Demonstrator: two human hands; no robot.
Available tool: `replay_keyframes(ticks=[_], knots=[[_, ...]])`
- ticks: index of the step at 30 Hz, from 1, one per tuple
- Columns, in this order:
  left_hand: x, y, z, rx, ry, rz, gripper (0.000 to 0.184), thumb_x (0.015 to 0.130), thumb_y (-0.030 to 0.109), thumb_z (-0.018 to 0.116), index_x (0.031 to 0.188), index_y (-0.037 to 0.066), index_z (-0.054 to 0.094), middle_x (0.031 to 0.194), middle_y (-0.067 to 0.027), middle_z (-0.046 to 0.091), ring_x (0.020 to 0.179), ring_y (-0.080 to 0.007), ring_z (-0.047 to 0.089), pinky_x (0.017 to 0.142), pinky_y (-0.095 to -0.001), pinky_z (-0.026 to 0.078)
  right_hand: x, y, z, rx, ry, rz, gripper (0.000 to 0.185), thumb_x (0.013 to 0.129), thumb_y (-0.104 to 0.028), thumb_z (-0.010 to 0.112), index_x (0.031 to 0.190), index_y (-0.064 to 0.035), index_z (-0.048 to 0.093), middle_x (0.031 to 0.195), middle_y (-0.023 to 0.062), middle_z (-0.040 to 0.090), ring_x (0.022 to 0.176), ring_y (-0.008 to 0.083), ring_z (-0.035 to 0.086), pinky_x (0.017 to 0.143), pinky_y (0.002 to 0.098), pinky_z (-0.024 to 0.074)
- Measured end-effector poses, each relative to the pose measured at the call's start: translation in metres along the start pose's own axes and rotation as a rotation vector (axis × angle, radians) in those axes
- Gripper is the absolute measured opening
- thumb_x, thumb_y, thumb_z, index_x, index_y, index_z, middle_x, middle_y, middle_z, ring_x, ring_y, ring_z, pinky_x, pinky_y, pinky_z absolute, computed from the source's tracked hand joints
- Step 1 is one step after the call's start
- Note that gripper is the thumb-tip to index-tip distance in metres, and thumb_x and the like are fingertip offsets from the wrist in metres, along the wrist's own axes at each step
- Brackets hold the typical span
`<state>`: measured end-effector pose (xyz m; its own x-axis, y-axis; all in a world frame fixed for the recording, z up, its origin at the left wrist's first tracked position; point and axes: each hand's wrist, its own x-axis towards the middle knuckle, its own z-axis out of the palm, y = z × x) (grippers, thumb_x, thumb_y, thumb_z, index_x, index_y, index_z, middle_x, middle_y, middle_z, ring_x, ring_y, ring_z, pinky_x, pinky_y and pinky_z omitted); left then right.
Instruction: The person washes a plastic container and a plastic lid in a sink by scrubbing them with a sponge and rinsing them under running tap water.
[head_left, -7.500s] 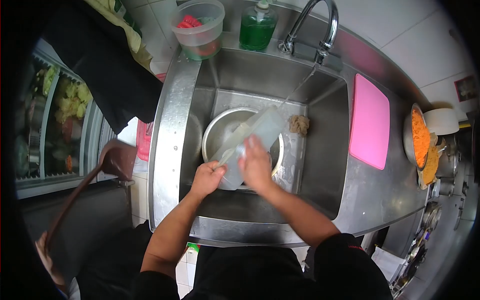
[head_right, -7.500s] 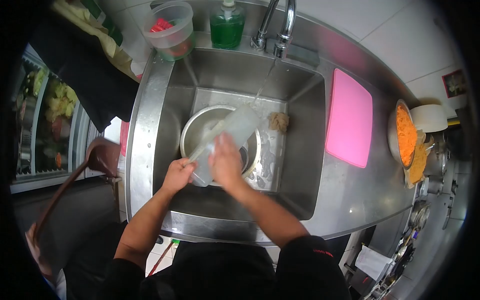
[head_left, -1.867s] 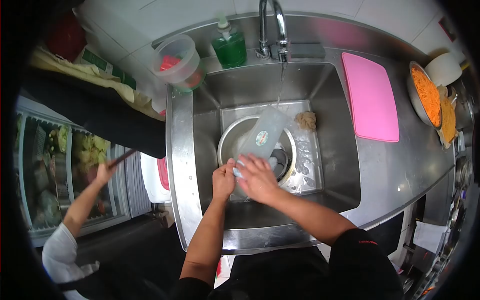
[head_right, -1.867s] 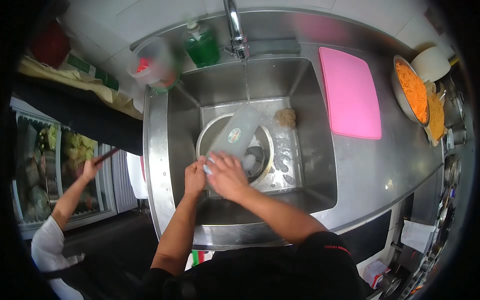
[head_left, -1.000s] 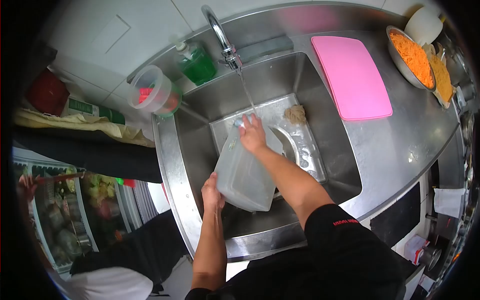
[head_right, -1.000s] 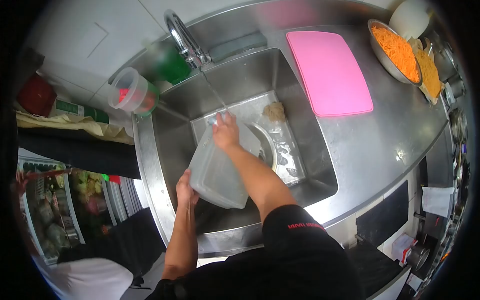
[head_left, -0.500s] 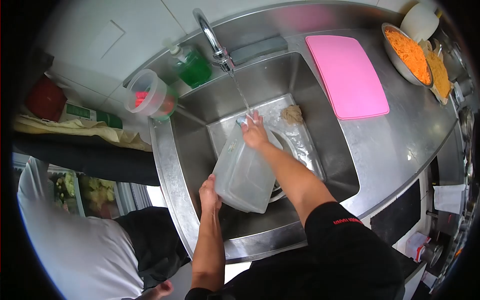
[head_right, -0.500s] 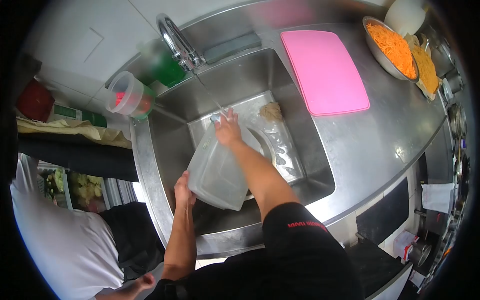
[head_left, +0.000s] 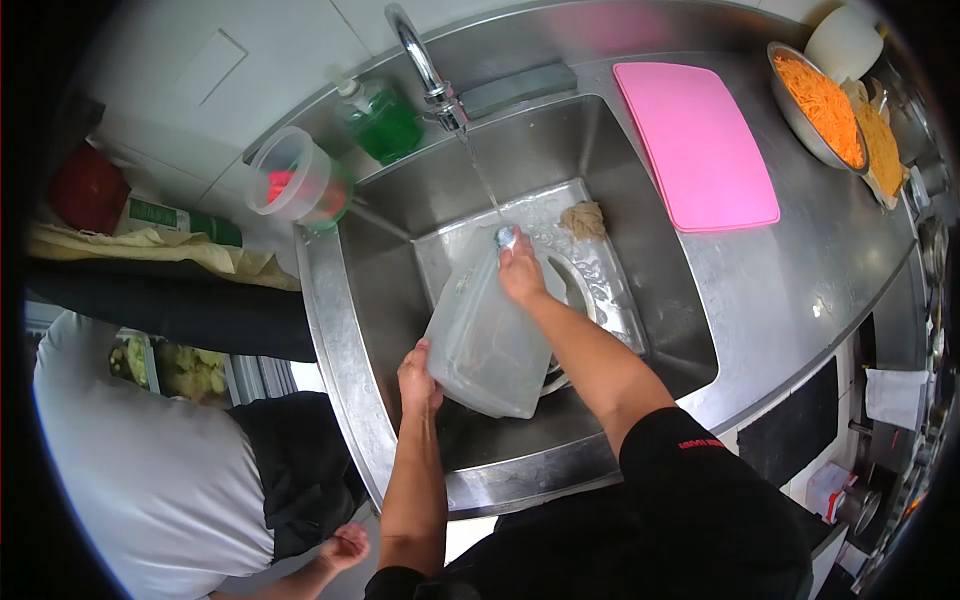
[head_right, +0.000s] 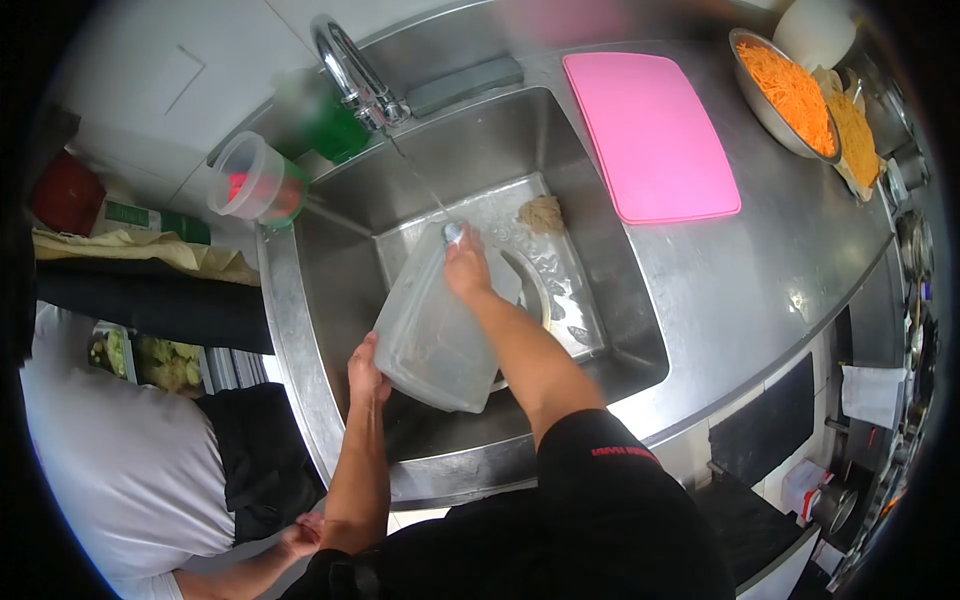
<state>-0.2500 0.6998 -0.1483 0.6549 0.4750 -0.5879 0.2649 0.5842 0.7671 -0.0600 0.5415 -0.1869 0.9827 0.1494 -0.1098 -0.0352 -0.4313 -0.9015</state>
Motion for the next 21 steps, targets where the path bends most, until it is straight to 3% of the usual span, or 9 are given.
replay_keyframes(ticks=[1,3,5,7,11,14,16,18,21], knots=[[-0.002,-0.001,0.002,-0.004,0.003,-0.005,0.025,0.098,0.023,0.059,0.091,0.0,0.062,0.092,-0.0121,0.068,0.084,-0.0229,0.067,0.077,-0.0367,0.055,0.0,0.006,0.011,0.023,0.058,0.075,0.056,0.097,-0.018,0.047,0.147,0.0031,0.032,0.146,0.036,0.033,0.139,0.0492,0.029,0.116,0.0513,0.0258],[-0.008,0.008,0.012,-0.081,-0.008,-0.032,0.029,0.099,0.024,0.055,0.102,-0.004,0.062,0.099,-0.0143,0.068,0.09,-0.0253,0.067,0.082,-0.0385,0.055,-0.055,0.025,0.045,-0.113,0.114,-0.151,0.06,0.096,-0.017,0.048,0.149,0.0034,0.027,0.146,0.0381,0.031,0.138,0.0521,0.028,0.115,0.0522,0.0263],[-0.008,0.008,0.012,-0.127,-0.014,-0.043,0.034,0.101,0.025,0.052,0.113,-0.006,0.059,0.107,-0.0163,0.067,0.096,-0.0274,0.067,0.086,-0.0404,0.055,-0.133,0.0,0.039,-0.126,-0.095,-0.301,0.061,0.097,-0.02,0.046,0.15,0.0014,0.025,0.15,0.0346,0.027,0.139,0.0525,0.025,0.116,0.0508,0.0247],[-0.003,0.006,0.001,-0.124,-0.021,-0.032,0.04,0.102,0.026,0.049,0.122,-0.009,0.056,0.114,-0.018,0.066,0.101,-0.0293,0.066,0.089,-0.0423,0.054,-0.162,-0.034,0.011,-0.11,-0.245,-0.177,0.061,0.097,-0.02,0.046,0.151,-0.0004,0.024,0.152,0.0321,0.027,0.14,0.0506,0.025,0.115,0.0512,0.0269],[-0.005,0.009,0.005,-0.091,0.031,-0.058,0.041,0.101,0.026,0.049,0.123,-0.008,0.055,0.116,-0.0179,0.065,0.102,-0.0288,0.066,0.09,-0.0416,0.053,-0.092,0.005,0.0,-0.219,-0.282,0.041,0.064,0.095,-0.018,0.047,0.152,-0.0035,0.024,0.154,0.0281,0.027,0.14,0.0472,0.028,0.112,0.0505,0.0335],[-0.005,0.009,0.008,-0.108,0.02,-0.049,0.041,0.101,0.027,0.05,0.121,-0.008,0.056,0.116,-0.0178,0.065,0.102,-0.0284,0.066,0.089,-0.0413,0.054,-0.055,-0.006,-0.022,-0.541,-0.394,0.136,0.064,0.093,-0.017,0.05,0.151,-0.0037,0.026,0.153,0.0272,0.028,0.137,0.0453,0.035,0.109,0.0485,0.038],[-0.001,0.006,0.002,-0.114,-0.01,-0.039,0.041,0.101,0.028,0.051,0.121,-0.007,0.056,0.116,-0.0175,0.065,0.103,-0.0284,0.065,0.089,-0.0414,0.054,-0.107,0.017,0.001,-0.396,-0.369,-0.134,0.063,0.093,-0.016,0.05,0.15,-0.0043,0.029,0.153,0.0265,0.029,0.135,0.0451,0.039,0.109,0.0473,0.0392],[0.001,0.005,-0.001,-0.05,-0.014,-0.04,0.042,0.101,0.028,0.051,0.122,-0.007,0.056,0.116,-0.0173,0.065,0.103,-0.0287,0.065,0.089,-0.0416,0.054,-0.129,0.02,0.001,-0.343,-0.371,-0.258,0.061,0.093,-0.016,0.051,0.15,-0.0047,0.03,0.153,0.026,0.03,0.133,0.0455,0.041,0.108,0.0467,0.0401],[-0.005,0.008,0.005,-0.04,-0.015,-0.05,0.042,0.101,0.027,0.05,0.124,-0.007,0.055,0.116,-0.017,0.065,0.105,-0.0291,0.065,0.091,-0.0417,0.053,-0.117,-0.007,-0.023,-0.384,-0.389,-0.186,0.06,0.094,-0.014,0.05,0.149,-0.0042,0.032,0.152,0.0258,0.031,0.131,0.0476,0.042,0.108,0.0471,0.0405]])
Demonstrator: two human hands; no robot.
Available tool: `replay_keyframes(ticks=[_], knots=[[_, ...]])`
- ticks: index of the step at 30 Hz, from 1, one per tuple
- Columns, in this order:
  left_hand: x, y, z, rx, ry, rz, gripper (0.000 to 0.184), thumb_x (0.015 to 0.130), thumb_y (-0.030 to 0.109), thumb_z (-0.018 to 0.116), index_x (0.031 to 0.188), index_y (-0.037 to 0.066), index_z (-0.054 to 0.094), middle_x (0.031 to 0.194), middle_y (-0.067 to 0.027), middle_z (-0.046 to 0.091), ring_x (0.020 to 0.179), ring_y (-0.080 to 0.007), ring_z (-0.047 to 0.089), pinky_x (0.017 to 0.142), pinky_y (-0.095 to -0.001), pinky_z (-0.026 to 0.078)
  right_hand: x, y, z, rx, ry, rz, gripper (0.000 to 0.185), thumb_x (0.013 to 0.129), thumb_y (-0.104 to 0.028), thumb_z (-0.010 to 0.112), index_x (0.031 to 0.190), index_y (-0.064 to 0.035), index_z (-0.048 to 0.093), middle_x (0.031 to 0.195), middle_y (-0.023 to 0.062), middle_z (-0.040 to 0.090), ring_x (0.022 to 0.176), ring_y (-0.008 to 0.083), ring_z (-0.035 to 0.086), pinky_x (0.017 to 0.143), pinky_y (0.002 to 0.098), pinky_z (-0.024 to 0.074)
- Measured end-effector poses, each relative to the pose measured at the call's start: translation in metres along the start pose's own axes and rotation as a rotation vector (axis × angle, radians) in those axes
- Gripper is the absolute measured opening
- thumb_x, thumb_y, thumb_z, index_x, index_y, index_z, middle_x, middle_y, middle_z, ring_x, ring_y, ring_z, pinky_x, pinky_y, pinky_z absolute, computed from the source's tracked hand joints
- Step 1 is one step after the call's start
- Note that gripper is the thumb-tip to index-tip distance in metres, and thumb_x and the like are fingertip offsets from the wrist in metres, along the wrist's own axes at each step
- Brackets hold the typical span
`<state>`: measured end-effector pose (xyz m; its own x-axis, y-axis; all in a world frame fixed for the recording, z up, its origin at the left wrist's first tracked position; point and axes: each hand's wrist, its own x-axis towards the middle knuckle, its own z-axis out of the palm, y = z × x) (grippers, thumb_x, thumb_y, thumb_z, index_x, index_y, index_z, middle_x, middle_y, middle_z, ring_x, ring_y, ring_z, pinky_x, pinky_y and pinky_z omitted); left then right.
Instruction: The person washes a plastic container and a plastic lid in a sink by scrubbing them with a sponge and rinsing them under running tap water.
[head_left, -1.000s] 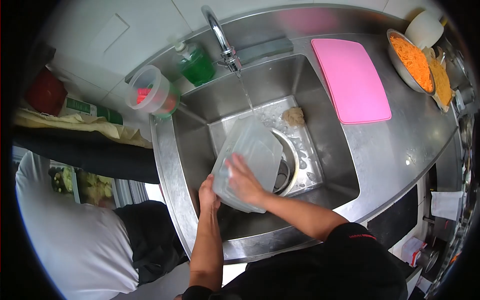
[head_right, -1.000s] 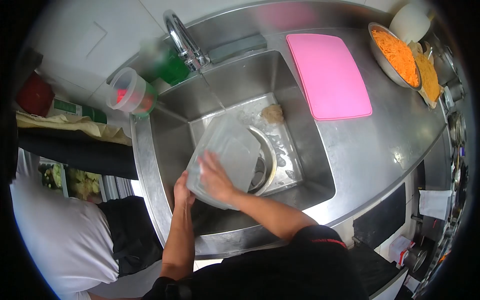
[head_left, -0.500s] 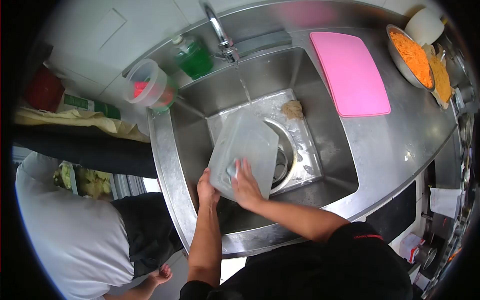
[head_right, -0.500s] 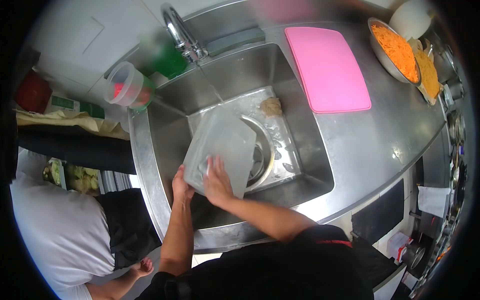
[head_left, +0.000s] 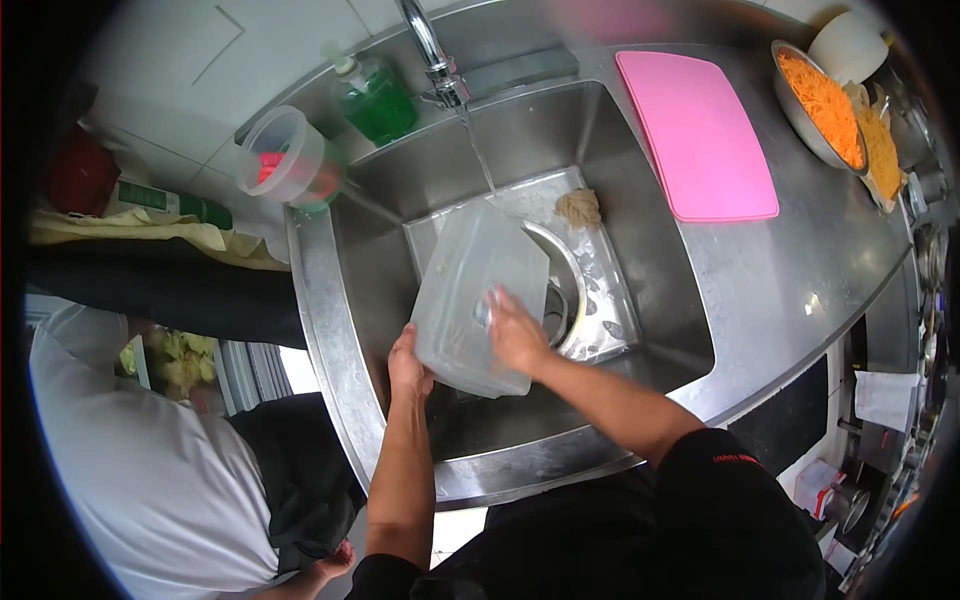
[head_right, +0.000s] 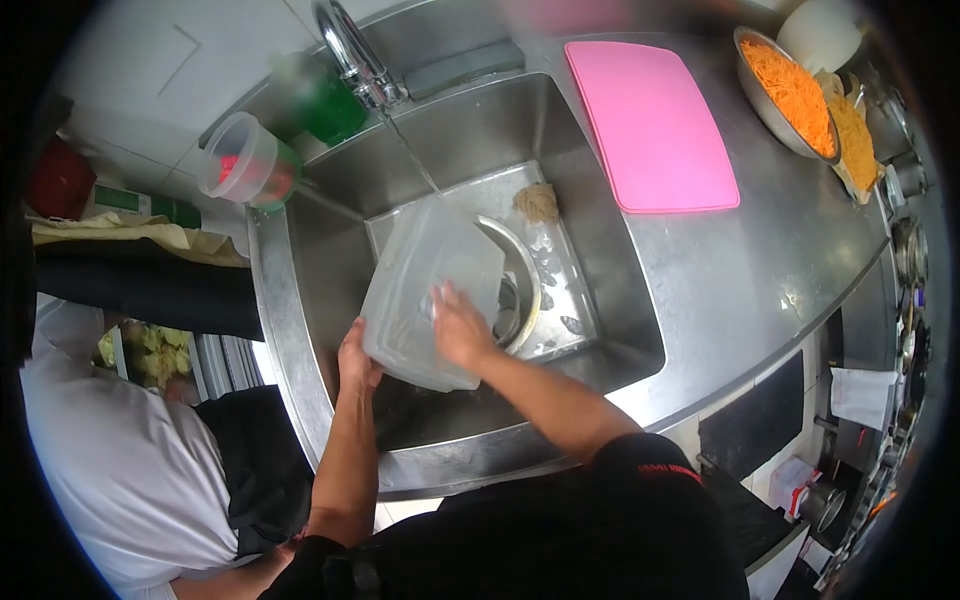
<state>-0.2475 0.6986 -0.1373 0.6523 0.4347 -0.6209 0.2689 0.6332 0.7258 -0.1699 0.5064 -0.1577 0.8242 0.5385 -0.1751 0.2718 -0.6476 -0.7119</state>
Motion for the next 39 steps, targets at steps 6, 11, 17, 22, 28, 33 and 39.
replay_keyframes(ticks=[6,11,17,22,28,33,39], knots=[[0.004,0.0,-0.003,-0.082,-0.014,-0.013,0.04,0.101,0.025,0.049,0.124,-0.008,0.054,0.119,-0.0183,0.063,0.106,-0.0297,0.064,0.092,-0.0424,0.052,-0.007,-0.019,0.015,0.032,-0.073,0.021,0.058,0.095,-0.014,0.049,0.148,0.0009,0.031,0.152,0.0306,0.027,0.131,0.0533,0.039,0.111,0.0495,0.0352],[0.004,-0.001,0.002,-0.021,-0.008,0.008,0.039,0.102,0.025,0.048,0.122,-0.008,0.055,0.118,-0.0192,0.064,0.105,-0.0298,0.064,0.092,-0.0427,0.052,-0.072,-0.076,-0.015,0.062,-0.184,-0.14,0.057,0.098,-0.016,0.042,0.149,0.0044,0.024,0.152,0.0342,0.022,0.135,0.0542,0.033,0.113,0.0514,0.0309],[-0.003,0.003,0.016,0.007,0.074,0.044,0.035,0.1,0.03,0.055,0.104,-0.004,0.061,0.095,-0.0129,0.068,0.083,-0.0237,0.066,0.077,-0.0382,0.055,-0.03,-0.004,-0.011,0.343,-0.66,0.615,0.063,0.101,-0.031,0.037,0.151,0.004,0.02,0.155,0.029,0.023,0.14,0.0477,0.029,0.114,0.0462,0.0302],[0.008,-0.002,0.008,0.083,0.108,0.115,0.032,0.097,0.031,0.062,0.087,0.001,0.061,0.081,-0.0077,0.066,0.068,-0.016,0.061,0.064,-0.0327,0.051,-0.04,-0.022,0.026,0.525,-0.407,0.671,0.07,0.102,-0.035,0.034,0.15,0.0094,0.011,0.156,0.0295,0.019,0.147,0.0424,0.016,0.119,0.0402,0.0208],[0.004,-0.003,0.009,0.106,0.116,0.06,0.031,0.097,0.031,0.061,0.089,0.0,0.062,0.08,-0.008,0.066,0.067,-0.0174,0.061,0.062,-0.0315,0.051,-0.046,-0.11,0.012,0.575,-0.046,0.35,0.075,0.101,-0.032,0.039,0.148,0.0145,0.004,0.151,0.0423,0.008,0.144,0.055,0.003,0.118,0.056,0.0118],[0.004,-0.008,0.012,0.115,0.108,0.041,0.037,0.098,0.036,0.059,0.093,0.0,0.063,0.082,-0.009,0.066,0.066,-0.0158,0.062,0.049,-0.0284,0.046,-0.005,-0.002,0.056,0.412,0.092,1.03,0.072,0.099,-0.042,0.036,0.151,0.004,0.014,0.151,0.0385,0.015,0.141,0.0561,0.014,0.115,0.0594,0.0176],[-0.009,0.014,0.014,0.207,0.088,-0.066,0.047,0.102,0.032,0.049,0.125,-0.009,0.054,0.116,-0.0184,0.064,0.104,-0.0291,0.064,0.089,-0.0397,0.053,0.061,0.024,-0.011,0.242,-0.187,0.892,0.067,0.098,-0.045,0.033,0.153,-0.009,0.021,0.156,0.0265,0.016,0.142,0.0518,0.016,0.114,0.0631,0.0198]])
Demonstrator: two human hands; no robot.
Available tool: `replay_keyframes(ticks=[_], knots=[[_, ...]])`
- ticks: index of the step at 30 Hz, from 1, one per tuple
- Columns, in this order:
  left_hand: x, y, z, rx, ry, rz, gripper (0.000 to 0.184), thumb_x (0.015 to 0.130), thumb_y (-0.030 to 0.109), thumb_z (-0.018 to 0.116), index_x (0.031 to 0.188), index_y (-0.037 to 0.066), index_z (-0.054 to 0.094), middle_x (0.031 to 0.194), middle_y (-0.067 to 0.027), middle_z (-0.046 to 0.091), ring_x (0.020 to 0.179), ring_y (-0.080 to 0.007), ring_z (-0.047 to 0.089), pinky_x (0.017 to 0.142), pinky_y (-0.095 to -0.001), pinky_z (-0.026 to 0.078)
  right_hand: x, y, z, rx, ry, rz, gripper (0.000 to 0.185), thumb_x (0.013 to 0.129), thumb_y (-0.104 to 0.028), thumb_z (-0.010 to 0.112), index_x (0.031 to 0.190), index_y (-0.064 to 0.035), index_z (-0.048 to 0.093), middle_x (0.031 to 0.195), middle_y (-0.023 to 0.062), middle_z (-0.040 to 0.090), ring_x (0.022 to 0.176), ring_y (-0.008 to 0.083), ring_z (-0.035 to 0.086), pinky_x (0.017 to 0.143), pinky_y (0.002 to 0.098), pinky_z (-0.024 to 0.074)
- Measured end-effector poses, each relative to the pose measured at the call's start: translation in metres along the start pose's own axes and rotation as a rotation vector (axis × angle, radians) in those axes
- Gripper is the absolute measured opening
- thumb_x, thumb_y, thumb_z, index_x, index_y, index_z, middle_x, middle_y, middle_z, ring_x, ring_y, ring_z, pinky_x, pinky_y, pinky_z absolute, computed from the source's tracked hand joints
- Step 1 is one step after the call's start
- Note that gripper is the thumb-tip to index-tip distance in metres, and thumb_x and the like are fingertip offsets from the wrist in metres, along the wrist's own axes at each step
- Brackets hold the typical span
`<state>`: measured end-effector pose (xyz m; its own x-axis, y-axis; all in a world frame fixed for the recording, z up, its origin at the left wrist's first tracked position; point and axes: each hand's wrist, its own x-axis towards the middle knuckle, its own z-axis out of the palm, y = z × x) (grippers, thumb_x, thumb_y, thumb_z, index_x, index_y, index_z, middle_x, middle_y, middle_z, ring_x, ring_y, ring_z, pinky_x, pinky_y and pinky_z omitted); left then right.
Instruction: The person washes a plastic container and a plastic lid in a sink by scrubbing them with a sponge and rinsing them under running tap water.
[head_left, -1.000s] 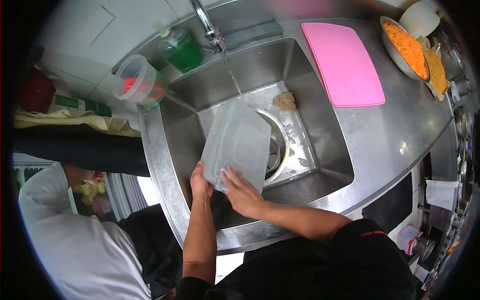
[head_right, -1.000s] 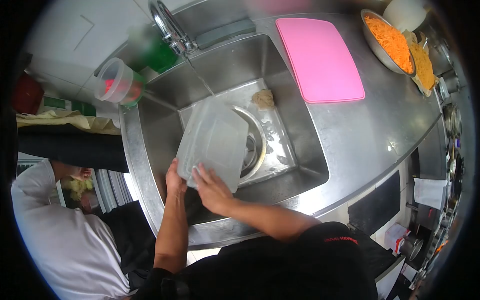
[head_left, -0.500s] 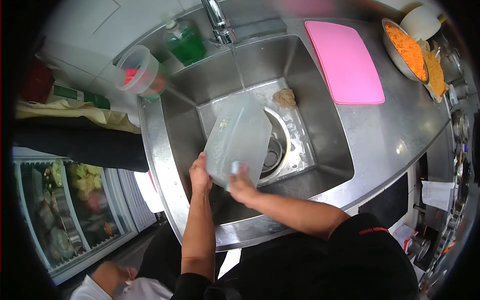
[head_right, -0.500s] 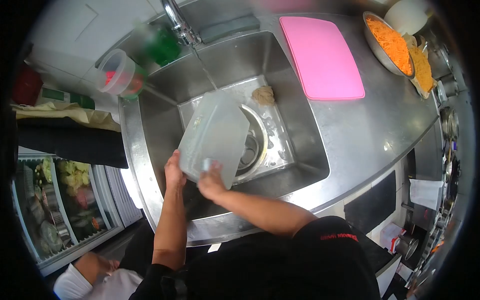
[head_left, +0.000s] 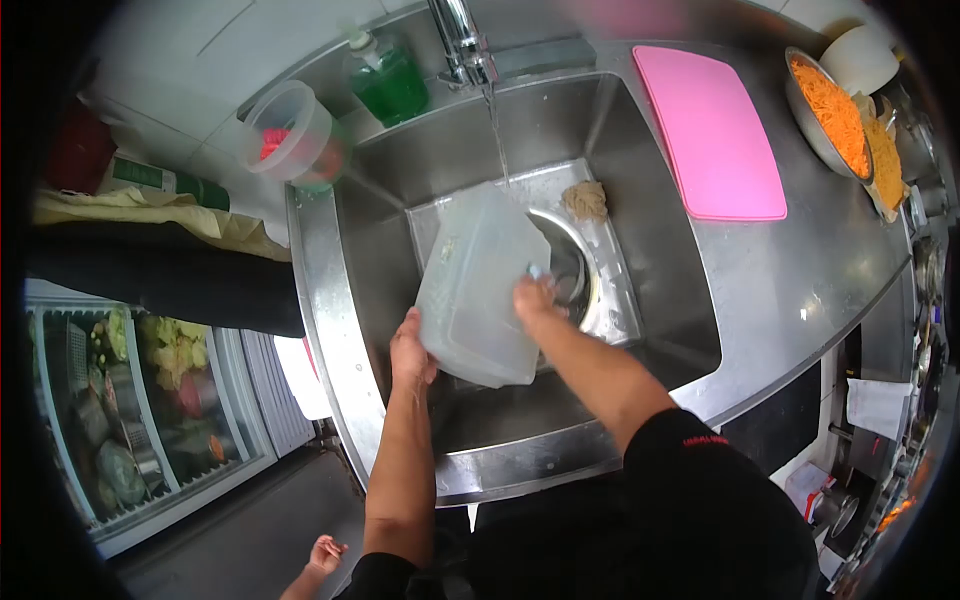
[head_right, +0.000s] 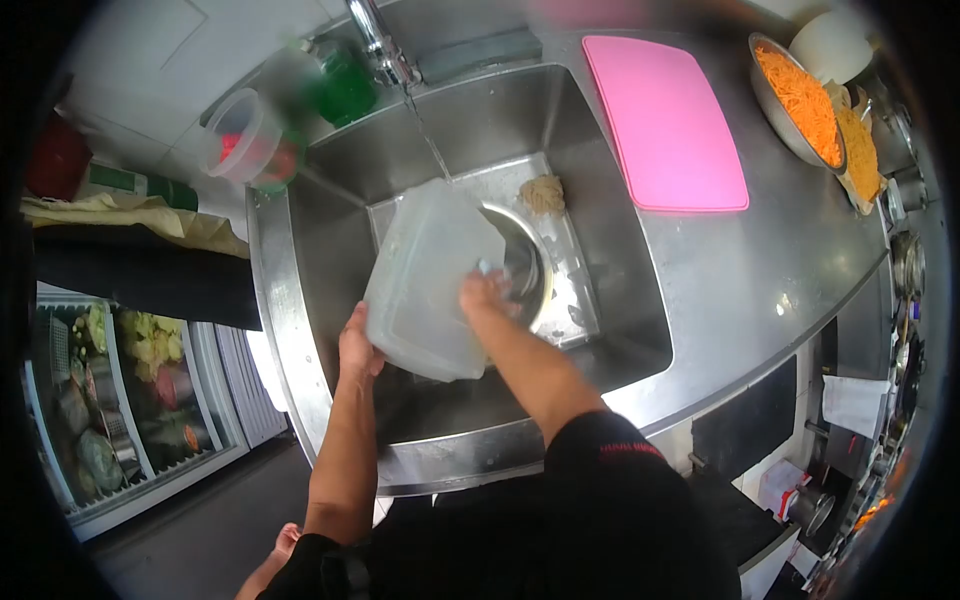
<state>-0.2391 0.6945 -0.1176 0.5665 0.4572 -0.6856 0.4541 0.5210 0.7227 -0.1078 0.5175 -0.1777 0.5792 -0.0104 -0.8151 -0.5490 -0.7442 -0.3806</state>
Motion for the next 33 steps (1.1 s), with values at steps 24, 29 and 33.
replay_keyframes(ticks=[24,29,33], knots=[[-0.012,-0.004,0.054,0.104,0.02,0.261,0.042,0.097,0.033,0.06,0.064,0.007,0.056,0.057,0.001,0.053,0.049,-0.0083,0.043,0.045,-0.0313,0.036,-0.113,-0.006,-0.001,0.228,0.269,-0.725,0.092,0.091,-0.055,0.056,0.15,0.0061,0.02,0.152,0.0321,0.023,0.142,0.0429,0.026,0.117,0.0456,0.0245],[-0.07,-0.006,0.102,0.641,-0.036,0.689,0.041,0.092,0.036,0.064,0.07,0.002,0.058,0.06,-0.0182,0.059,0.05,-0.0277,0.056,0.056,-0.0437,0.049,-0.071,-0.018,-0.085,0.039,0.404,-0.565,0.087,0.089,-0.055,0.059,0.146,0.0046,0.033,0.145,0.0326,0.036,0.135,0.0436,0.038,0.111,0.0437,0.0337],[-0.101,-0.014,0.128,0.829,-0.074,0.858,0.038,0.09,0.035,0.063,0.071,0.003,0.057,0.066,-0.0224,0.062,0.061,-0.0425,0.061,0.061,-0.0514,0.049,-0.021,-0.014,-0.12,0.019,0.418,-0.63,0.067,0.097,-0.051,0.045,0.14,0.0007,0.046,0.142,0.0288,0.044,0.132,0.0446,0.041,0.11,0.0458,0.0342]])
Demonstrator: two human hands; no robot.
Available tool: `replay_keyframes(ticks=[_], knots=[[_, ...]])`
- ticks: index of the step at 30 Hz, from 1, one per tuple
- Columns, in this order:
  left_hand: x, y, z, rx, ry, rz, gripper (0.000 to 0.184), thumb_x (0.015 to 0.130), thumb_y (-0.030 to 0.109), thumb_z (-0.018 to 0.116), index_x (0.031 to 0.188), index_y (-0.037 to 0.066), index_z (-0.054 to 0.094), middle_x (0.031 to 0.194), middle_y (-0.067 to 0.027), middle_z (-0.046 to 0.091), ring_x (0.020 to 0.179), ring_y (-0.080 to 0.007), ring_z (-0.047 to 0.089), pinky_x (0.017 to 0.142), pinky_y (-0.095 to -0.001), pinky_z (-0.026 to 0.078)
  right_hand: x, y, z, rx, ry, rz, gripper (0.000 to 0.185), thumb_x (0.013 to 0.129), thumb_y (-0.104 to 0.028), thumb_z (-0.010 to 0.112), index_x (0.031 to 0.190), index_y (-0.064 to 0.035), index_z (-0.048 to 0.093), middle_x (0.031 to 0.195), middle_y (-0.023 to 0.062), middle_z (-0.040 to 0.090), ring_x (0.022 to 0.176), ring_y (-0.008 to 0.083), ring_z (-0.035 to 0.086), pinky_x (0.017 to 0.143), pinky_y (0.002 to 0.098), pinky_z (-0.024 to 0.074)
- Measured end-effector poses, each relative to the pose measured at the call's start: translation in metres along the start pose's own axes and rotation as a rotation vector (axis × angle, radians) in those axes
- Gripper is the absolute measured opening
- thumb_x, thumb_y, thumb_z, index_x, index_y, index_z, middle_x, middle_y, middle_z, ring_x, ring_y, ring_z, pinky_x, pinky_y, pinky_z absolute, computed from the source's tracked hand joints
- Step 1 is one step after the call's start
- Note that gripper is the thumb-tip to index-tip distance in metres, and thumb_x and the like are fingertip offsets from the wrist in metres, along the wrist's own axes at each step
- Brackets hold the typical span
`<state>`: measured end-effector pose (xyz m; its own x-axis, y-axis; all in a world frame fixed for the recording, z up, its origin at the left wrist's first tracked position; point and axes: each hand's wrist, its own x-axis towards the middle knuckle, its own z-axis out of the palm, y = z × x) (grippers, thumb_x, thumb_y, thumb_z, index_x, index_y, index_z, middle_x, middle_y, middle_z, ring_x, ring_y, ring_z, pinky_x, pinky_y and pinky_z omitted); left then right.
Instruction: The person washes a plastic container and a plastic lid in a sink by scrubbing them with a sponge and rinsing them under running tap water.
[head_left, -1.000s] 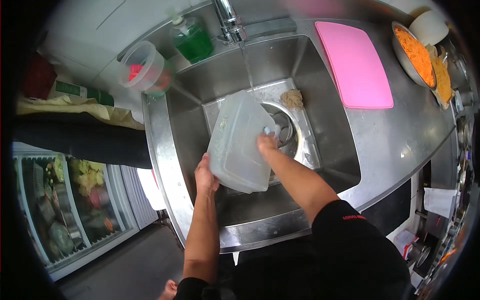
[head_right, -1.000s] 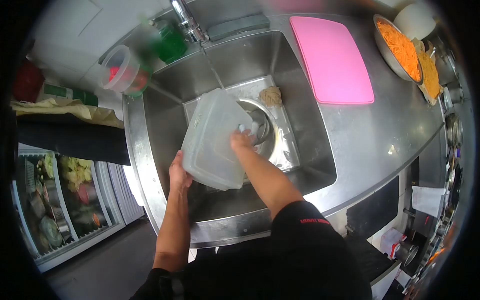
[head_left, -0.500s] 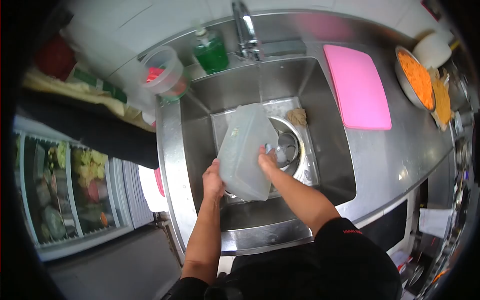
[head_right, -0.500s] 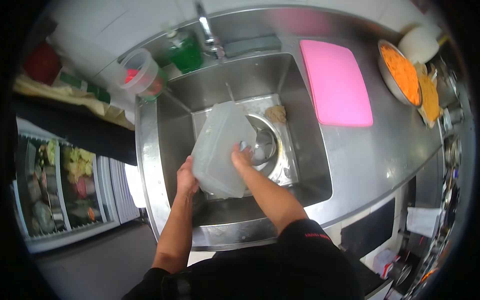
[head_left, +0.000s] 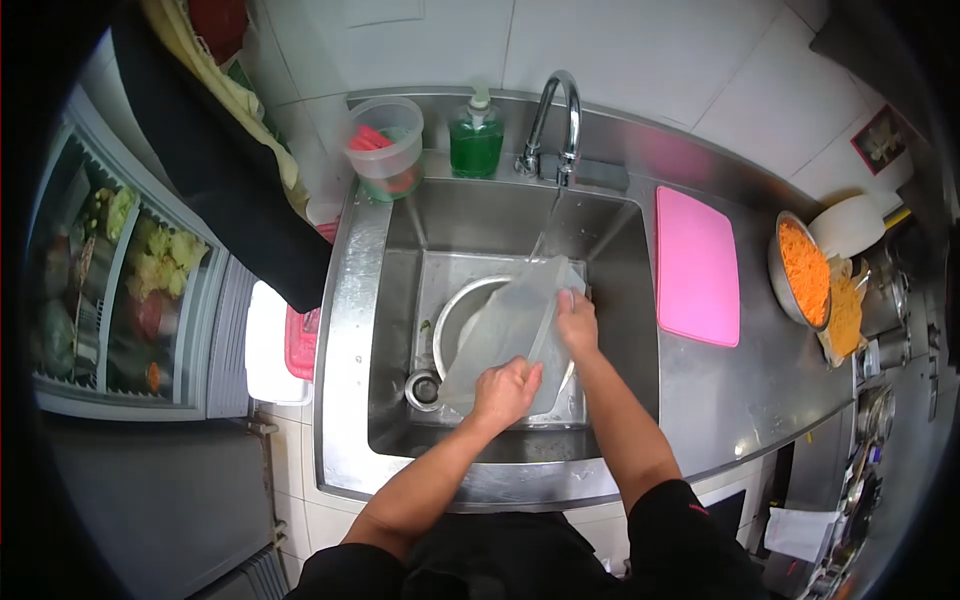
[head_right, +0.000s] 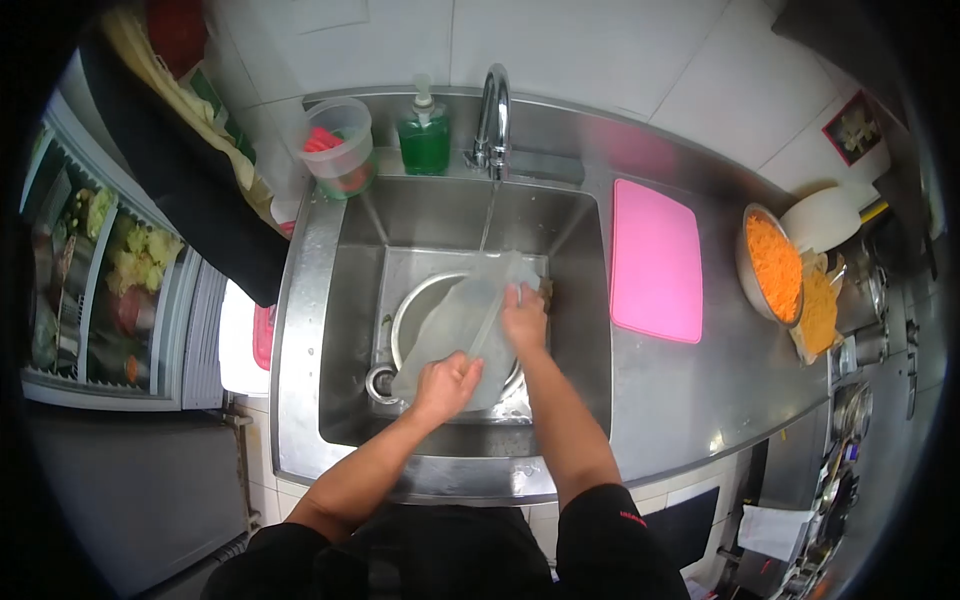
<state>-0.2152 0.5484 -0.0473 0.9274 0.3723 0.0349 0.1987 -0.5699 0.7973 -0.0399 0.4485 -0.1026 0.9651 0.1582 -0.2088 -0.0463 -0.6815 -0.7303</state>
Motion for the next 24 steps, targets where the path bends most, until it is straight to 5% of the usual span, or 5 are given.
replay_keyframes(ticks=[6,10,13,19,24], knots=[[0.016,-0.017,-0.003,0.141,-0.006,0.074,0.033,0.089,0.034,0.062,0.072,0.006,0.058,0.068,-0.0174,0.066,0.064,-0.0399,0.065,0.061,-0.0511,0.052,-0.115,-0.004,0.018,0.168,-0.117,0.004,0.068,0.099,-0.049,0.045,0.144,0.0015,0.039,0.147,0.0228,0.042,0.138,0.0343,0.039,0.113,0.0382,0.0309],[-0.011,0.01,-0.013,0.196,-0.065,0.314,0.032,0.088,0.031,0.065,0.07,0.006,0.056,0.065,-0.0148,0.064,0.057,-0.0356,0.064,0.055,-0.0467,0.052,-0.057,-0.034,-0.026,0.644,-0.332,0.495,0.081,0.092,-0.049,0.059,0.15,-0.0011,0.03,0.151,0.0268,0.031,0.131,0.0374,0.046,0.106,0.0445,0.0408],[-0.014,0.014,-0.011,0.254,-0.049,0.381,0.032,0.087,0.029,0.066,0.069,0.006,0.056,0.063,-0.0132,0.063,0.054,-0.0331,0.064,0.051,-0.0436,0.052,-0.052,-0.039,-0.031,0.597,-0.307,0.478,0.08,0.093,-0.056,0.055,0.149,-0.0038,0.032,0.147,0.0231,0.039,0.127,0.0354,0.049,0.101,0.0462,0.045],[-0.006,-0.003,0.006,0.282,-0.045,0.225,0.031,0.089,0.03,0.064,0.071,0.005,0.057,0.065,-0.0142,0.064,0.056,-0.0347,0.064,0.05,-0.0457,0.052,-0.017,0.047,0.022,1.21,-0.175,0.809,0.086,0.092,-0.075,0.031,0.145,-0.0084,0.041,0.143,0.0169,0.047,0.127,0.0359,0.049,0.105,0.0531,0.0393],[-0.006,0.001,0.014,0.256,-0.055,0.139,0.029,0.09,0.031,0.063,0.077,0.005,0.059,0.069,-0.0157,0.066,0.061,-0.0362,0.067,0.054,-0.0479,0.053,-0.072,0.052,-0.005,1.086,-0.444,1.03,0.095,0.087,-0.082,0.029,0.143,-0.006,0.042,0.139,0.0173,0.05,0.127,0.0357,0.049,0.107,0.0536,0.0372]])
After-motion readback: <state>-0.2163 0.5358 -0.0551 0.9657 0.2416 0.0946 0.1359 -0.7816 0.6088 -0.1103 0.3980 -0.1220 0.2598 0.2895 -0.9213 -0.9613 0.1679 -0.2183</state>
